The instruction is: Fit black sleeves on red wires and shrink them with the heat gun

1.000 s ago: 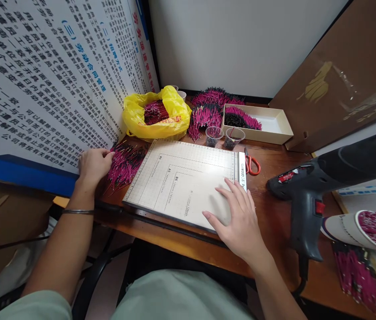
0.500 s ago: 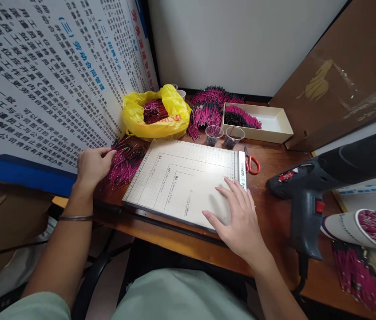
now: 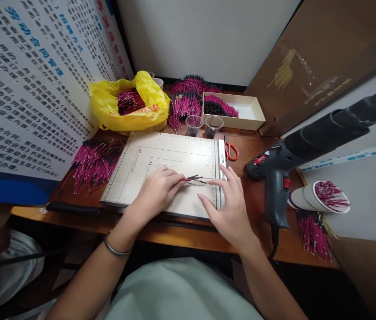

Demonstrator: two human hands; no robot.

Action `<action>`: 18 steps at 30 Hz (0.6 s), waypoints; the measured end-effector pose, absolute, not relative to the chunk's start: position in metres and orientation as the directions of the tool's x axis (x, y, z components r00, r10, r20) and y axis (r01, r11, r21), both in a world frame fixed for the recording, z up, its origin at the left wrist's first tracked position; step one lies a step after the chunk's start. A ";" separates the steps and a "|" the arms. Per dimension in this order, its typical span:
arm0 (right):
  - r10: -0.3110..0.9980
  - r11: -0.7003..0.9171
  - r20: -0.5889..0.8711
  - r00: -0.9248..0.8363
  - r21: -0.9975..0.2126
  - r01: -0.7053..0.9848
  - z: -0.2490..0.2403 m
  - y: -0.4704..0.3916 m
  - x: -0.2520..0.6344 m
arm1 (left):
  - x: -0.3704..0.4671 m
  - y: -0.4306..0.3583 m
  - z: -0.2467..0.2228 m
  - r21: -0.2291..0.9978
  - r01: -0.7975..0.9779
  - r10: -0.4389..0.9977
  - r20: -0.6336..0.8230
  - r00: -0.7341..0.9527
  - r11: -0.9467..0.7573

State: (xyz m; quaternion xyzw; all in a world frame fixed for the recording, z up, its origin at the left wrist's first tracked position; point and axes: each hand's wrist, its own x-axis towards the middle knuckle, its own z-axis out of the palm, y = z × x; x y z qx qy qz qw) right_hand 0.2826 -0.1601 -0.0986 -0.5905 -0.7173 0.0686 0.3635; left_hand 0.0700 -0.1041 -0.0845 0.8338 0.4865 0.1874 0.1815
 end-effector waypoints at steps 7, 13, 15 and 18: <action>0.911 0.274 0.408 -0.050 -0.512 0.814 -0.101 -0.163 0.278 | 0.074 -0.098 -0.086 0.446 0.710 0.829 0.165 0.534 -0.546; 0.929 0.248 0.366 -0.053 -0.511 0.823 -0.104 -0.161 0.274 | 0.070 -0.091 -0.085 0.457 0.691 0.816 0.156 0.557 -0.560; 0.933 0.245 0.355 -0.055 -0.516 0.821 -0.105 -0.160 0.274 | 0.069 -0.090 -0.083 0.467 0.683 0.812 0.152 0.563 -0.561; 0.936 0.247 0.348 -0.057 -0.532 0.810 -0.106 -0.159 0.273 | 0.066 -0.089 -0.081 0.485 0.673 0.811 0.148 0.566 -0.559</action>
